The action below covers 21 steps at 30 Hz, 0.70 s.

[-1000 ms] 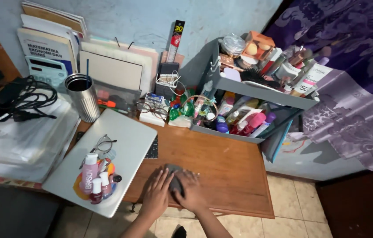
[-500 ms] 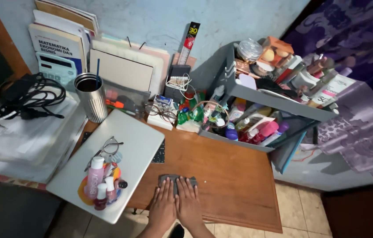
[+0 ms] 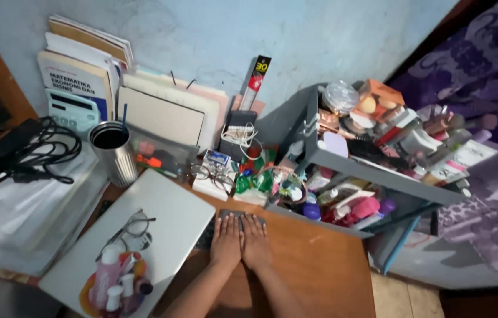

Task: Cleaning a wooden desk surface using a cloth.

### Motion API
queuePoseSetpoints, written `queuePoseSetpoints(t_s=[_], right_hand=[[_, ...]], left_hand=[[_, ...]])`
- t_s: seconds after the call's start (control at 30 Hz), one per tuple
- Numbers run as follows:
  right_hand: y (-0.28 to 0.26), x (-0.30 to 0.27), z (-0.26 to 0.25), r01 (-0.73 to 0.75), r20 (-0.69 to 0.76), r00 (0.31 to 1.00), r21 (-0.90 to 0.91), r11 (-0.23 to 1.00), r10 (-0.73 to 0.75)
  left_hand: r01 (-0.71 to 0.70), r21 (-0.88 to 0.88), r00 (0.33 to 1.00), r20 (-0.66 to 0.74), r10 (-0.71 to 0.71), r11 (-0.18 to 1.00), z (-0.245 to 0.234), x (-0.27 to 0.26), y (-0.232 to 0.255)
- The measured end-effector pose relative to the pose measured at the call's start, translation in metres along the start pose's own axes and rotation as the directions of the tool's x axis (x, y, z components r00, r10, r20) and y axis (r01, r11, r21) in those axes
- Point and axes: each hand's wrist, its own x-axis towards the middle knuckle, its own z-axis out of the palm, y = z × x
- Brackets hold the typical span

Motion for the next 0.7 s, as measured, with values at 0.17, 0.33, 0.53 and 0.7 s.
queuePoseSetpoints(t_s=[0.17, 0.33, 0.53, 0.7], right_hand=[[0.019, 0.036, 0.007, 0.008, -0.003, 1.000, 0.007, 1.000, -0.008], [0.016, 0.033, 0.007, -0.013, 0.009, 1.000, 0.036, 0.999, 0.013], [0.003, -0.005, 0.004, -0.036, 0.013, 0.999, 0.060, 0.998, 0.035], [-0.023, -0.057, -0.009, -0.048, 0.012, 0.999, 0.055, 0.997, 0.047]], left_hand=[[0.004, 0.010, 0.999, 0.046, -0.004, 1.000, 0.006, 0.042, -0.004], [0.006, -0.024, 1.000, 0.029, -0.005, 1.000, 0.002, 0.038, -0.005], [-0.070, 0.074, 0.995, 0.070, 0.065, 0.995, -0.001, 0.001, -0.002], [-0.142, 0.054, 0.986, 0.098, 0.136, 0.988, -0.018, -0.055, 0.002]])
